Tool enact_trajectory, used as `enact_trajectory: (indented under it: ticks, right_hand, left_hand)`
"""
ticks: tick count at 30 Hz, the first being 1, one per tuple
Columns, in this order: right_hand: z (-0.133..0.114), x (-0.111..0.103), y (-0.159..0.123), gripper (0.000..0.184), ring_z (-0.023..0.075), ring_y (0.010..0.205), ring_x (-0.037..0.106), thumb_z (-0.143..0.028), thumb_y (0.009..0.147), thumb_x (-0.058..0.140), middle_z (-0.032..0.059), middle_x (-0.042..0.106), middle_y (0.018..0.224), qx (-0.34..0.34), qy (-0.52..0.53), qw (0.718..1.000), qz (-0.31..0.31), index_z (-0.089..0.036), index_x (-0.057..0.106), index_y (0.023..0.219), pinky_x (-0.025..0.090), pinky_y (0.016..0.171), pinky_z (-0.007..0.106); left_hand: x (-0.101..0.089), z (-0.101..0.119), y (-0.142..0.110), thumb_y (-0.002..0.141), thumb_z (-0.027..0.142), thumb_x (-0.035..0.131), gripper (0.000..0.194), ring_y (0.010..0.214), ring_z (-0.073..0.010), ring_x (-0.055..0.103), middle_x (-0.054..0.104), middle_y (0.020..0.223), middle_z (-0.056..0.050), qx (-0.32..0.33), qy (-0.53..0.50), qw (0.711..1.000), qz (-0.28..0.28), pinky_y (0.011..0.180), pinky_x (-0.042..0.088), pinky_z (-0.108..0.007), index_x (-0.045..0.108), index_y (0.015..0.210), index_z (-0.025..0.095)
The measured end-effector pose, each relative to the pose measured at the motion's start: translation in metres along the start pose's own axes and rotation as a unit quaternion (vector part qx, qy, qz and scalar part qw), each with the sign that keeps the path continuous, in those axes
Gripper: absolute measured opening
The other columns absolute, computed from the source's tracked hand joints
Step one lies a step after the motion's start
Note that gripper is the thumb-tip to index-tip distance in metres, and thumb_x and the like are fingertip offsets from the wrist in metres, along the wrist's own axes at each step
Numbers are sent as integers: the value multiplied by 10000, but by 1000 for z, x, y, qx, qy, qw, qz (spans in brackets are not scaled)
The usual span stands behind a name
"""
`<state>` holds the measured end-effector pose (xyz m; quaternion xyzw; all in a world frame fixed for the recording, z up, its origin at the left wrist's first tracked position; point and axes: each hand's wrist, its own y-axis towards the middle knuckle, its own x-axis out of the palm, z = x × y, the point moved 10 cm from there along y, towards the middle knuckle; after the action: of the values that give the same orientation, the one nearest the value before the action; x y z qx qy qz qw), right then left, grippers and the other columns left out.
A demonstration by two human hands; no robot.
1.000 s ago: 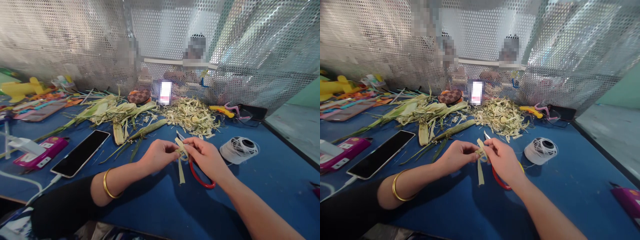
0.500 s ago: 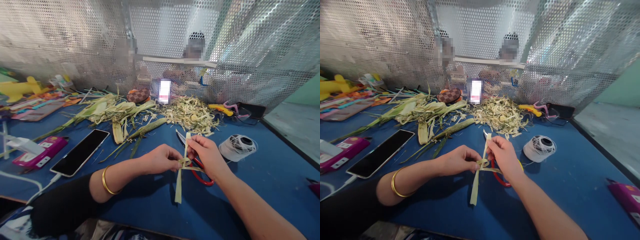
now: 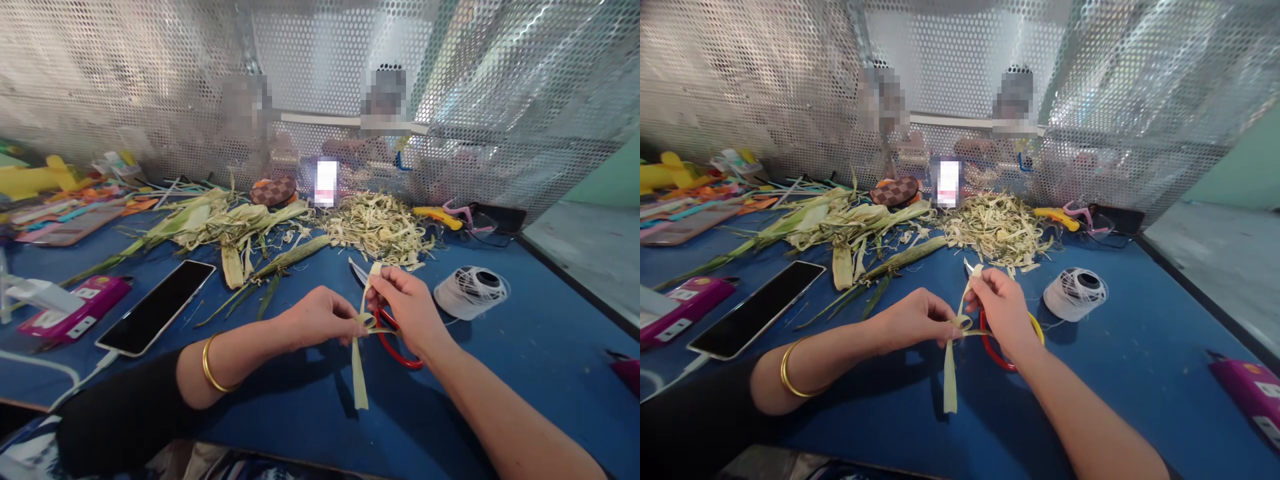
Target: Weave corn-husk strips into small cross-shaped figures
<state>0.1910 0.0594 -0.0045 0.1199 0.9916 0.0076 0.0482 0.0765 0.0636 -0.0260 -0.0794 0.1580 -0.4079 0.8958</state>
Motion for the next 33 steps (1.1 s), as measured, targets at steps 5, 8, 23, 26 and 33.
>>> enact_trajectory:
  ticks: [5, 8, 23, 26, 33]
  right_hand:
    - [-17, 10, 2, 251, 163, 718, 580, -430, 831, 530, 14, 652, 751, -72, -214, 966, -128, -196, 610, 789, 432, 656, 281]
    - [-23, 14, -3, 249, 153, 693, 542, -419, 837, 533, -5, 632, 716, -99, -301, 929, -191, -205, 644, 775, 399, 636, 267]
    - [-63, 7, -18, 189, 203, 833, 610, -255, 888, 507, 52, 696, 883, -332, -431, 839, -13, -208, 688, 867, 407, 771, 346]
    - [-85, 31, -55, 165, 189, 786, 573, -231, 896, 524, 51, 672, 832, -482, -479, 734, 14, -197, 680, 939, 375, 810, 367]
    - [-51, 99, -89, 287, 207, 706, 519, -72, 899, 383, 78, 621, 756, -568, -626, 527, -85, -115, 666, 914, 357, 727, 368]
  left_hand:
    - [-20, 0, 2, 633, 305, 711, 178, 512, -89, 514, 579, 509, 12, 2, -100, 991, 89, 563, 400, -216, 665, 575, 144]
    - [-28, -2, 3, 610, 336, 737, 207, 514, -90, 517, 573, 507, 9, 5, -148, 982, 114, 563, 418, -220, 669, 582, 142]
    - [-25, -9, 4, 600, 280, 742, 164, 508, -92, 529, 589, 519, -3, -33, -161, 981, 100, 564, 448, -226, 667, 561, 140]
    - [-30, -15, 4, 577, 296, 767, 197, 532, -93, 536, 590, 546, -2, -37, -233, 963, 131, 590, 464, -235, 660, 573, 131]
    - [-26, -18, 2, 569, 247, 779, 169, 545, -79, 525, 596, 555, 5, -47, -299, 943, 139, 547, 395, -199, 666, 586, 122]
